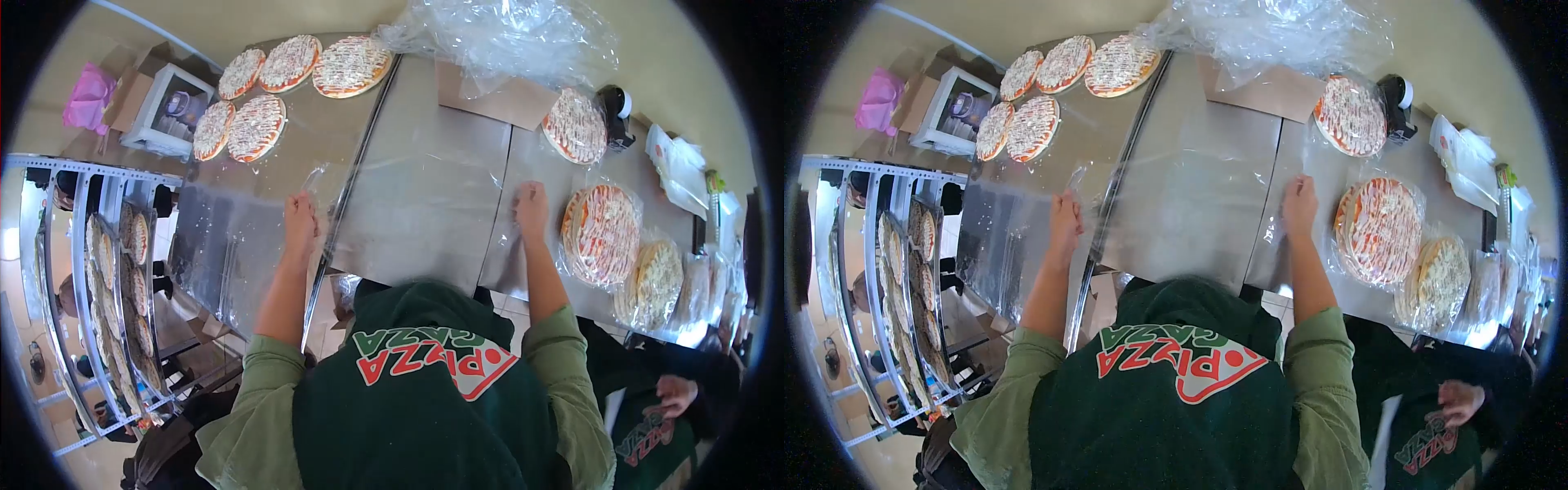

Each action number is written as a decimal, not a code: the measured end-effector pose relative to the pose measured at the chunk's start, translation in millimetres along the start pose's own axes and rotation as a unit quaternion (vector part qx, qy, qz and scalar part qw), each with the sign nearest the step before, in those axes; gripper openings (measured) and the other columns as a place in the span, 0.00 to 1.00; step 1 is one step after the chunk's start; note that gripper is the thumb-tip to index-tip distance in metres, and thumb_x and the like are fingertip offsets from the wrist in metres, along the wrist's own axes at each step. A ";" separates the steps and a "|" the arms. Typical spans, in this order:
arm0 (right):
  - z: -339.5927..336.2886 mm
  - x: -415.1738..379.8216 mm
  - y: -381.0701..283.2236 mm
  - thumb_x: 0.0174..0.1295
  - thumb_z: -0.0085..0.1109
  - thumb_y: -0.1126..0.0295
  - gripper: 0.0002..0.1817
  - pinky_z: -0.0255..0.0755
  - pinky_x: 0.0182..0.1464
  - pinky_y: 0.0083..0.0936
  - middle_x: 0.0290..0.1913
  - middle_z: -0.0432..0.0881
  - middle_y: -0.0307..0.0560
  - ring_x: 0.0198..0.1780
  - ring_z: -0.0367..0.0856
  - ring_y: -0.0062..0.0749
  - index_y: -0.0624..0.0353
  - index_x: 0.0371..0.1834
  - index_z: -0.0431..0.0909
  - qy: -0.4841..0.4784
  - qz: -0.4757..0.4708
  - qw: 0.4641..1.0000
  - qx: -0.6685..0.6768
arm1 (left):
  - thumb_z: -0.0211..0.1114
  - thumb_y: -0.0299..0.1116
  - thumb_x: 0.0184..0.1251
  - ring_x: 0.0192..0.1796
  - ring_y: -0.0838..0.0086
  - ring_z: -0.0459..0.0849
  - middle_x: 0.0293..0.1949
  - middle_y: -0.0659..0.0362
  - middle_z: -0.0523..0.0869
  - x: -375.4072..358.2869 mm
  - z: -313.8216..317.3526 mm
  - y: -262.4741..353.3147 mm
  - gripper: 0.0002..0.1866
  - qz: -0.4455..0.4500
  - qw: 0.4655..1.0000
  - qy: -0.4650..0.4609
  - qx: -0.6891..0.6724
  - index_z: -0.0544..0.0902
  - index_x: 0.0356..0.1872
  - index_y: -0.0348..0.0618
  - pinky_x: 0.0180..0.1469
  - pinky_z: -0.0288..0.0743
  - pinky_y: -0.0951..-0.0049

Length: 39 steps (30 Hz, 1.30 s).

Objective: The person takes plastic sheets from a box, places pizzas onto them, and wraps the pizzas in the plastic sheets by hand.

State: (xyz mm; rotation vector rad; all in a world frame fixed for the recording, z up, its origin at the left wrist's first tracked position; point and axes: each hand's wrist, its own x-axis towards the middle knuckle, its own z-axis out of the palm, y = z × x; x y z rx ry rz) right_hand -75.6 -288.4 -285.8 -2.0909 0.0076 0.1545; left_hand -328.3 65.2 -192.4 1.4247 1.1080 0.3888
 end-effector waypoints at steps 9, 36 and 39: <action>-40.9 -8.4 -36.6 0.57 0.57 0.59 0.25 0.70 0.46 0.38 0.44 0.76 0.53 0.43 0.77 0.49 0.52 0.56 0.64 0.002 -0.041 0.982 -0.183 | 0.57 0.38 0.60 0.48 0.56 0.76 0.44 0.46 0.78 -17.9 40.4 9.8 0.20 0.435 0.673 0.286 0.525 0.72 0.50 0.36 0.51 0.68 0.63; 6.9 -32.8 -71.4 0.55 0.57 0.52 0.35 0.49 0.65 0.41 0.61 0.60 0.62 0.63 0.56 0.53 0.53 0.65 0.60 -0.204 -0.180 0.866 -0.420 | 0.48 0.61 0.61 0.52 0.67 0.70 0.47 0.56 0.74 184.5 -77.3 26.1 0.32 -0.021 0.875 0.261 -0.407 0.71 0.53 0.44 0.53 0.62 0.62; 14.7 -36.0 -92.6 0.55 0.56 0.53 0.35 0.49 0.64 0.42 0.59 0.60 0.61 0.62 0.56 0.53 0.50 0.66 0.58 -0.194 -0.148 0.857 -0.454 | 0.37 0.73 0.55 0.50 0.68 0.70 0.47 0.56 0.73 203.8 -114.9 51.6 0.44 -0.148 0.856 0.209 -0.448 0.70 0.55 0.40 0.50 0.62 0.61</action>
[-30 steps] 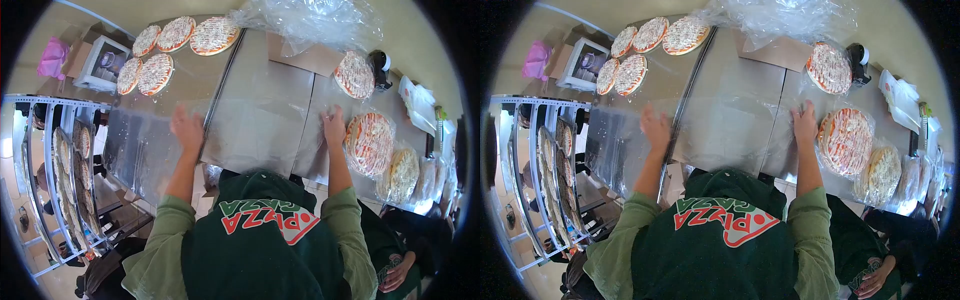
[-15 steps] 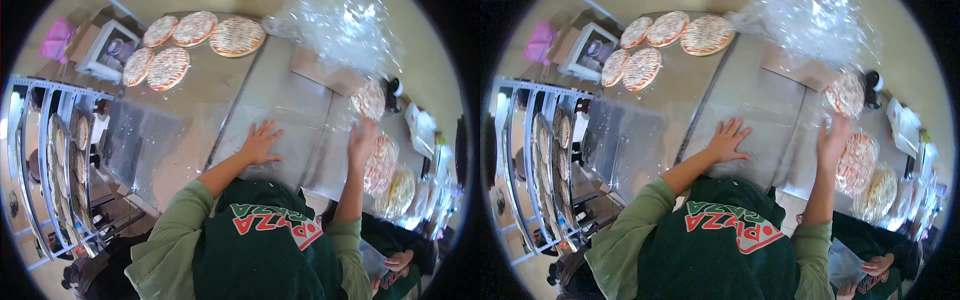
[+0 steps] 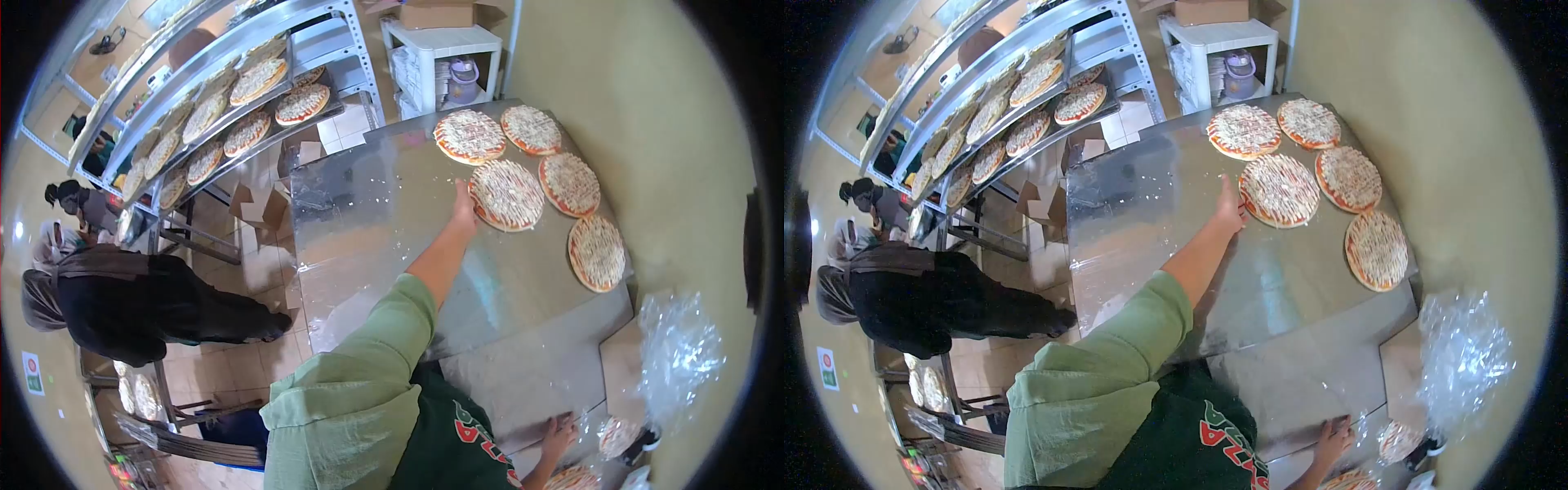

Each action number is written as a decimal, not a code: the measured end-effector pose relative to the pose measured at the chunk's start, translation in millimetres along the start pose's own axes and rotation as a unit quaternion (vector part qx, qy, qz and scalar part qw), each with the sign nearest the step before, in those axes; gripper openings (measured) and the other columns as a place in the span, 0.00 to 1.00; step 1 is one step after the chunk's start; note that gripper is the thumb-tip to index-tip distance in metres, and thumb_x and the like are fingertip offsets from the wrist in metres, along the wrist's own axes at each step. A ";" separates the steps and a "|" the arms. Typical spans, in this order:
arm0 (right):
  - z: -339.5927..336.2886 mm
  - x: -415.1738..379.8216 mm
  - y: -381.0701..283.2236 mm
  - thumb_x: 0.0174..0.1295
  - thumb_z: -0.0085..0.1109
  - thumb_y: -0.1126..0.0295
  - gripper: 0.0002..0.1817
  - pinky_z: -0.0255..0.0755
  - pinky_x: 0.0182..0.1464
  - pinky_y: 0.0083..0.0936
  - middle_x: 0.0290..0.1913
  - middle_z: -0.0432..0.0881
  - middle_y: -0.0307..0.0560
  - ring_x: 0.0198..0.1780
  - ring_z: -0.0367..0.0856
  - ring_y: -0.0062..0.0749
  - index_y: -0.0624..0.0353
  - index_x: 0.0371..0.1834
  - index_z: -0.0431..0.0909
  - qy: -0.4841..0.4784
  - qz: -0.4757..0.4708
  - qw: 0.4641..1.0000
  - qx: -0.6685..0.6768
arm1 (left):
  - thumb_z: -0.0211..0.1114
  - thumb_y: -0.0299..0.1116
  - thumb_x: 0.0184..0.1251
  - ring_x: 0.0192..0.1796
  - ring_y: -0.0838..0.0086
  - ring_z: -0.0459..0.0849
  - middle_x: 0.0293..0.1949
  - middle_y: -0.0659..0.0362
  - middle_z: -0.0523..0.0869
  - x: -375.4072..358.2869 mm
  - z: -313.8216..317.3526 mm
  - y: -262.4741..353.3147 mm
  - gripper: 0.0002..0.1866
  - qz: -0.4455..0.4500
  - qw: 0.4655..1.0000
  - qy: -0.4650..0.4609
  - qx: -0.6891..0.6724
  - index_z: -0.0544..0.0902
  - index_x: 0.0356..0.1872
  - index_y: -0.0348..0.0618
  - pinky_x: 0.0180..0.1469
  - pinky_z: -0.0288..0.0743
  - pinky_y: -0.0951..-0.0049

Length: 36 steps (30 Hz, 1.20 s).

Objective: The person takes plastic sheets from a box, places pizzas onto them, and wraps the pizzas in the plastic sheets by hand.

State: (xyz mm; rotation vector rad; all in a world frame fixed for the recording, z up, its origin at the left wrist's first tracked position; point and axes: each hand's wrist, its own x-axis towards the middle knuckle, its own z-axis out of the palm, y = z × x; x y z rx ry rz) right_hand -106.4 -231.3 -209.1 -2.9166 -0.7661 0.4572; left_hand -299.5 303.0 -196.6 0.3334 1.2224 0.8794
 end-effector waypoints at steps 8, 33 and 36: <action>16.6 18.1 35.2 0.54 0.56 0.57 0.33 0.58 0.57 0.43 0.53 0.65 0.59 0.54 0.64 0.52 0.46 0.65 0.61 0.043 -0.052 0.997 -0.025 | 0.23 0.72 0.57 0.54 0.58 0.72 0.55 0.51 0.74 52.3 -5.5 -5.9 0.45 -0.110 0.956 -0.249 -0.107 0.70 0.57 0.48 0.57 0.62 0.51; 54.2 -28.9 84.9 0.56 0.52 0.70 0.21 0.59 0.59 0.37 0.55 0.70 0.53 0.57 0.66 0.47 0.61 0.54 0.70 0.162 -0.043 0.982 0.088 | 0.41 0.48 0.70 0.56 0.61 0.73 0.56 0.53 0.73 -190.8 -82.0 -235.9 0.23 -0.259 0.899 -0.352 -0.007 0.69 0.57 0.46 0.57 0.70 0.55; 31.9 -22.1 36.8 0.56 0.50 0.71 0.21 0.62 0.57 0.38 0.57 0.68 0.47 0.56 0.66 0.45 0.56 0.56 0.69 0.157 -0.031 0.982 0.100 | 0.41 0.48 0.70 0.56 0.61 0.73 0.57 0.53 0.73 -194.9 -78.0 -239.9 0.23 -0.342 0.862 -0.373 0.007 0.69 0.58 0.46 0.57 0.70 0.55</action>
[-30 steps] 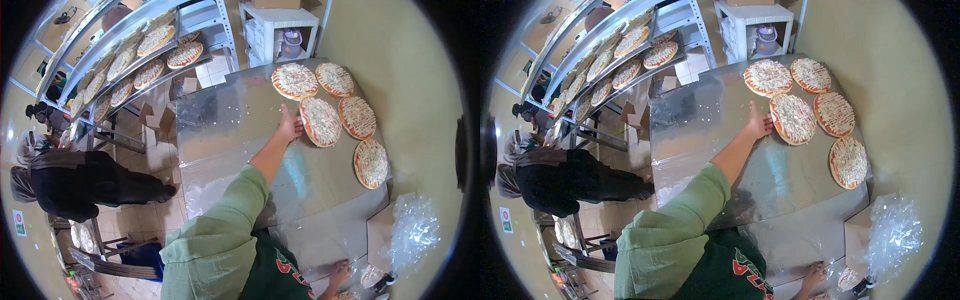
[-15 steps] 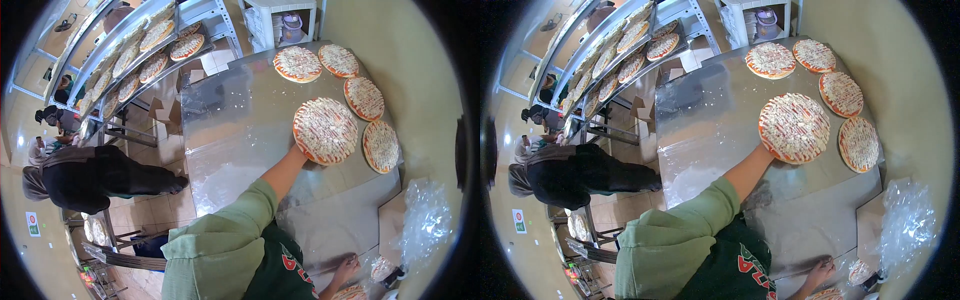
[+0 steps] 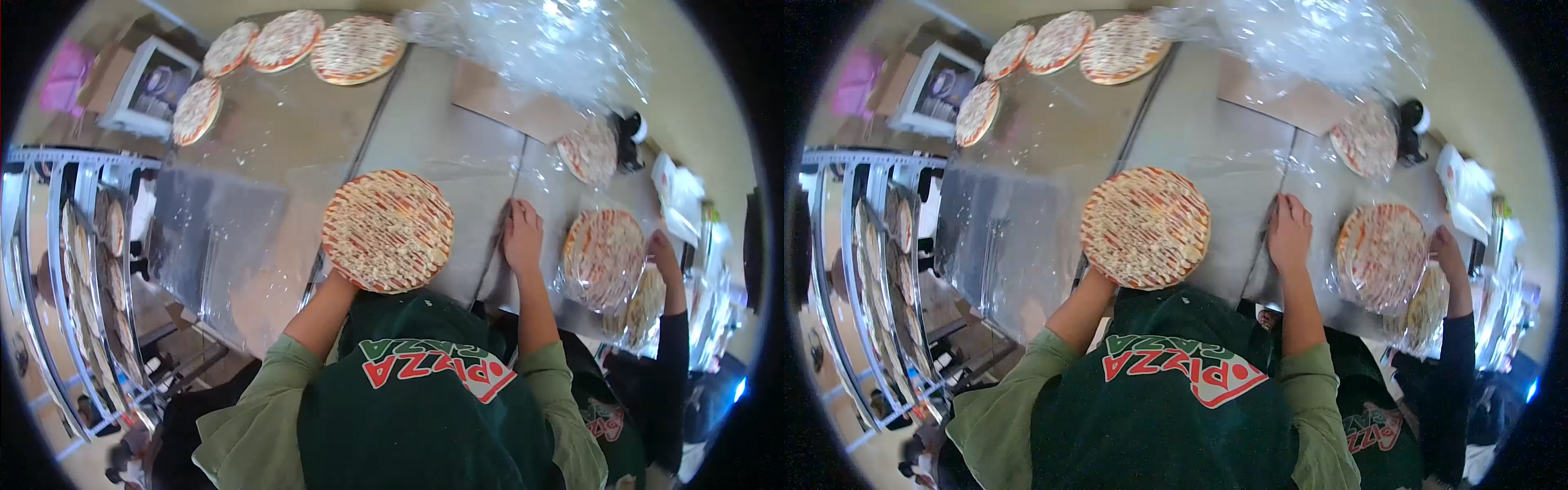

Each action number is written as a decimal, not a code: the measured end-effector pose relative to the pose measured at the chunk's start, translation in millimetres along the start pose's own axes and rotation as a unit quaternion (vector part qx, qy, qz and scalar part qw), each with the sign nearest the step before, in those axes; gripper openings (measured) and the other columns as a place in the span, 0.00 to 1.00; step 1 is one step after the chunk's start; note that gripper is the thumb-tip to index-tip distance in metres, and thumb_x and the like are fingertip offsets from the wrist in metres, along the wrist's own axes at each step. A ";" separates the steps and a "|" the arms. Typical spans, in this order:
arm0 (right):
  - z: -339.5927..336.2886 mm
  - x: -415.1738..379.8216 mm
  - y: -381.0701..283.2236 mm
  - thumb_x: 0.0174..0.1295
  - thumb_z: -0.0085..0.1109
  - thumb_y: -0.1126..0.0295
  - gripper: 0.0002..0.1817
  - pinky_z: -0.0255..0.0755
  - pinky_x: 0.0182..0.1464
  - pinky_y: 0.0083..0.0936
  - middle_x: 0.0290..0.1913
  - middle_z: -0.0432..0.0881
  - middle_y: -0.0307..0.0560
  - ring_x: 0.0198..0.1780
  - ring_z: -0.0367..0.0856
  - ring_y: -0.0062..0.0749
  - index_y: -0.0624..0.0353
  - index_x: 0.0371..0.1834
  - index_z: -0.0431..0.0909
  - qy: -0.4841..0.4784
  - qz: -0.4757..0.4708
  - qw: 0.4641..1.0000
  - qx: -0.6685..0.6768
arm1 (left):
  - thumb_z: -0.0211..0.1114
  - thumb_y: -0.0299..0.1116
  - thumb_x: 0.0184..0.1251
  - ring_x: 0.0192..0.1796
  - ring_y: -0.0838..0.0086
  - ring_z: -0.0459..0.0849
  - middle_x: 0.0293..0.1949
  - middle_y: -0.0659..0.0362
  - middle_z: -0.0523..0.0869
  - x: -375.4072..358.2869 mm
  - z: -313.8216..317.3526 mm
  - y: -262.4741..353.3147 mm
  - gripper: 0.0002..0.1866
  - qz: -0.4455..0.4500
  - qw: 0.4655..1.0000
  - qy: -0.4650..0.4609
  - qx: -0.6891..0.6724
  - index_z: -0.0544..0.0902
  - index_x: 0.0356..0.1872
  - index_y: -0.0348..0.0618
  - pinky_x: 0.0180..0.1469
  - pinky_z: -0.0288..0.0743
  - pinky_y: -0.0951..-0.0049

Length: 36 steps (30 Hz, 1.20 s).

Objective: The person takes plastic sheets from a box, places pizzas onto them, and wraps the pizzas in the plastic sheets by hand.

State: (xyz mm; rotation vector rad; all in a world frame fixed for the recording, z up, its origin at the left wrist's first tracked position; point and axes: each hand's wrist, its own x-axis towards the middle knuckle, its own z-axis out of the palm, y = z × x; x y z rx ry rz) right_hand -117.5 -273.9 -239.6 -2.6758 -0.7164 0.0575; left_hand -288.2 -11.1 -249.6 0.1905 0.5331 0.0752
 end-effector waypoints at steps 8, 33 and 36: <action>-2.4 -0.2 6.5 0.57 0.49 0.71 0.21 0.62 0.56 0.38 0.58 0.68 0.41 0.56 0.66 0.42 0.53 0.56 0.69 -0.017 0.025 0.999 0.030 | 0.40 0.47 0.70 0.56 0.61 0.73 0.57 0.53 0.73 66.4 23.0 -74.0 0.22 -0.104 0.983 -0.116 -0.092 0.69 0.58 0.46 0.57 0.70 0.56; 107.5 -65.5 -287.2 0.50 0.55 0.63 0.14 0.73 0.34 0.32 0.33 0.72 0.48 0.34 0.76 0.39 0.62 0.32 0.71 -0.167 -0.507 0.837 0.123 | 0.65 0.36 0.54 0.39 0.61 0.77 0.28 0.52 0.79 13.2 -33.4 175.6 0.12 0.316 0.368 0.150 0.861 0.76 0.29 0.37 0.42 0.71 0.65; 105.5 -67.0 -283.9 0.55 0.53 0.61 0.12 0.73 0.31 0.33 0.32 0.72 0.45 0.29 0.76 0.39 0.60 0.31 0.71 -0.160 -0.512 0.834 0.130 | 0.58 0.42 0.61 0.40 0.65 0.79 0.29 0.54 0.80 10.6 -18.6 188.6 0.16 0.121 0.597 0.203 0.766 0.73 0.36 0.38 0.39 0.72 0.66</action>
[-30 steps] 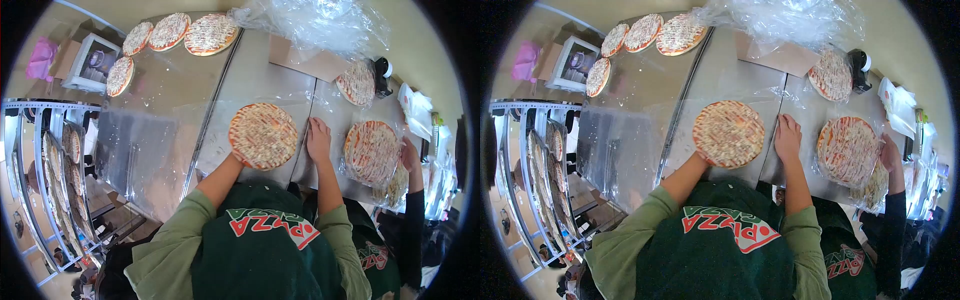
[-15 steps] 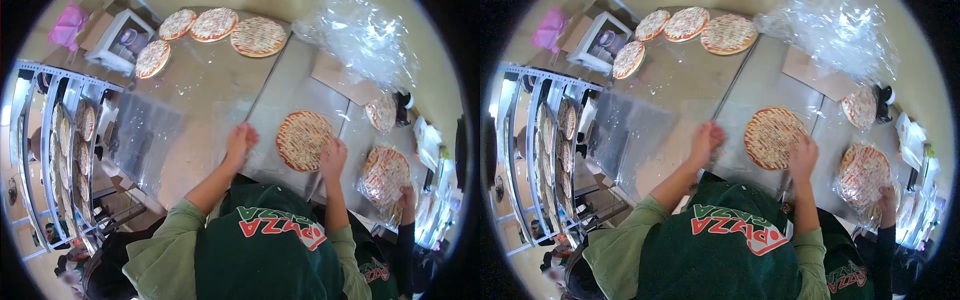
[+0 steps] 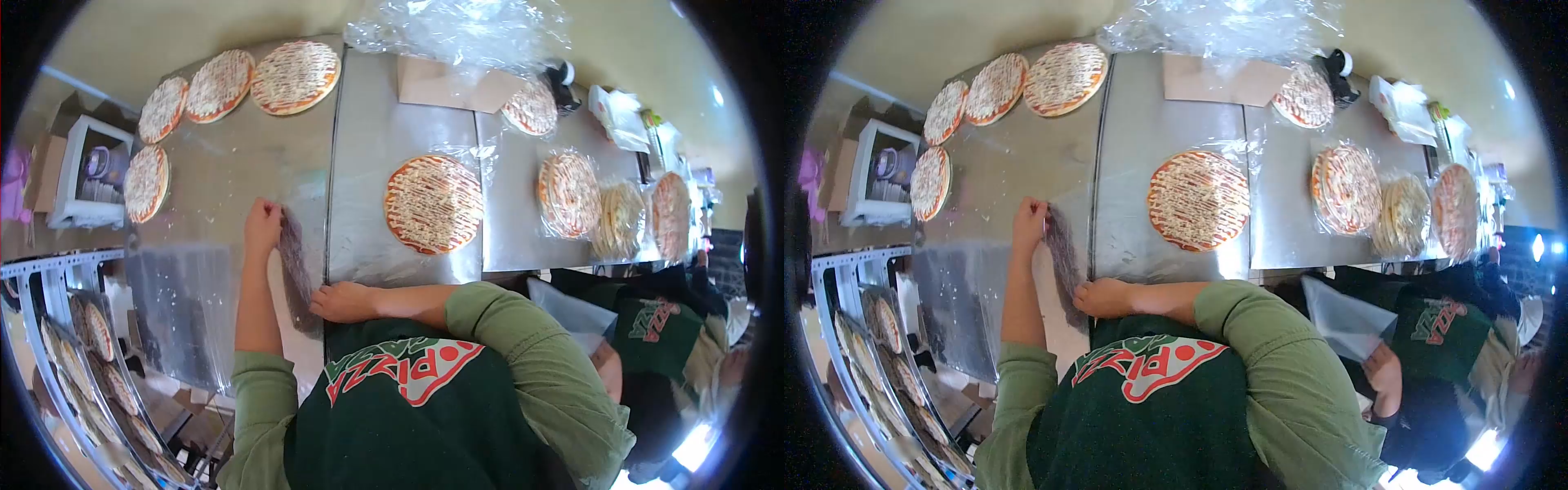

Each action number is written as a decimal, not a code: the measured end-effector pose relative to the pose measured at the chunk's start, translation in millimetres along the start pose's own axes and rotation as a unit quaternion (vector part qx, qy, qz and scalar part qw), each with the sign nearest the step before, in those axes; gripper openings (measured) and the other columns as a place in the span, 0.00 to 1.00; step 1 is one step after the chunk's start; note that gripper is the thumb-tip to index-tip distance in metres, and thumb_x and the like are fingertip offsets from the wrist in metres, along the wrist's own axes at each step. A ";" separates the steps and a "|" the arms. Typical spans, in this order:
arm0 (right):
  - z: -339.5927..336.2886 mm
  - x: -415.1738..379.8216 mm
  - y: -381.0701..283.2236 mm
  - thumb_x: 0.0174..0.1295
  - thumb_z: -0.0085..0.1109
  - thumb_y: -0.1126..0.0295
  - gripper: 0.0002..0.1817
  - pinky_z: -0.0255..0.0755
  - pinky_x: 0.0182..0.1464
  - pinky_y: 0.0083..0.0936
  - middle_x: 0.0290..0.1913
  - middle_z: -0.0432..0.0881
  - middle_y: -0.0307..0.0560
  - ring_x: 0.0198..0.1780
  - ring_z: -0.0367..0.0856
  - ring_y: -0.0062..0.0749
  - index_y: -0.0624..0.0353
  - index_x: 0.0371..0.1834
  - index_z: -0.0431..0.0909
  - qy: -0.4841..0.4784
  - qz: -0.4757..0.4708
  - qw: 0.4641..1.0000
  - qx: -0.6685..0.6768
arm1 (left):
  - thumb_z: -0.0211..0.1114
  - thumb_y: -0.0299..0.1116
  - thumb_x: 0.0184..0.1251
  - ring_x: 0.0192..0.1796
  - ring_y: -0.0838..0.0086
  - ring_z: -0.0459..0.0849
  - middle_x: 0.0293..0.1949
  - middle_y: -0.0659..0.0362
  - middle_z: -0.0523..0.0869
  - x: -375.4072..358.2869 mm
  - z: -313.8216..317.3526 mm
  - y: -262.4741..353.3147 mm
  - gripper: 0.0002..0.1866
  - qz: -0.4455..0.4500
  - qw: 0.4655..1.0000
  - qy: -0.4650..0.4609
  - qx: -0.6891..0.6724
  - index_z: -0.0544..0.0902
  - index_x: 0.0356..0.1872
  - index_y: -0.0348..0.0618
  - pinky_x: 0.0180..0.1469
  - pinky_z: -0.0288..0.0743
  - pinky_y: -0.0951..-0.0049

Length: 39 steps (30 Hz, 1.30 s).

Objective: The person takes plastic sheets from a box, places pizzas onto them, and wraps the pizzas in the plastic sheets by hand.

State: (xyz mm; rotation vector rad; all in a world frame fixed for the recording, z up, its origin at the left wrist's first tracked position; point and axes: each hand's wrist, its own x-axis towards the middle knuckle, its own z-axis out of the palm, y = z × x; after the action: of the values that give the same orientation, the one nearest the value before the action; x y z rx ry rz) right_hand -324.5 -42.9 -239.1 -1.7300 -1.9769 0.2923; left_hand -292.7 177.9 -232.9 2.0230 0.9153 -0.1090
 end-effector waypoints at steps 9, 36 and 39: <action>-152.6 -67.9 141.0 0.63 0.42 0.50 0.23 0.72 0.44 0.42 0.49 0.72 0.52 0.47 0.76 0.47 0.49 0.57 0.65 0.135 0.477 0.869 -0.015 | 0.53 0.49 0.65 0.33 0.70 0.79 0.40 0.56 0.77 -101.8 7.8 -21.9 0.30 -0.157 0.859 -0.192 -0.447 0.59 0.62 0.44 0.33 0.78 0.66; -168.1 -324.3 116.7 0.50 0.57 0.77 0.31 0.72 0.38 0.38 0.40 0.78 0.60 0.37 0.79 0.51 0.60 0.60 0.60 0.346 0.653 0.674 0.001 | 0.58 0.26 0.61 0.40 0.64 0.80 0.44 0.51 0.76 -86.6 208.7 172.4 0.31 0.320 0.932 -0.140 -0.096 0.57 0.65 0.46 0.38 0.78 0.66; -183.8 -319.6 106.6 0.51 0.56 0.77 0.24 0.73 0.36 0.34 0.36 0.80 0.60 0.34 0.80 0.47 0.64 0.54 0.69 0.409 0.636 0.646 0.107 | 0.61 0.34 0.59 0.54 0.56 0.72 0.56 0.48 0.71 -72.9 179.0 134.2 0.30 0.493 0.862 -0.034 0.113 0.62 0.63 0.48 0.56 0.65 0.56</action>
State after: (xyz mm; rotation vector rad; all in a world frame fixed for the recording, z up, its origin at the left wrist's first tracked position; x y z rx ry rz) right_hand -117.9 -364.2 -202.7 -2.1891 0.1174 0.1087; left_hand -213.7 -43.3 -219.0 2.4481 -0.2737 0.2921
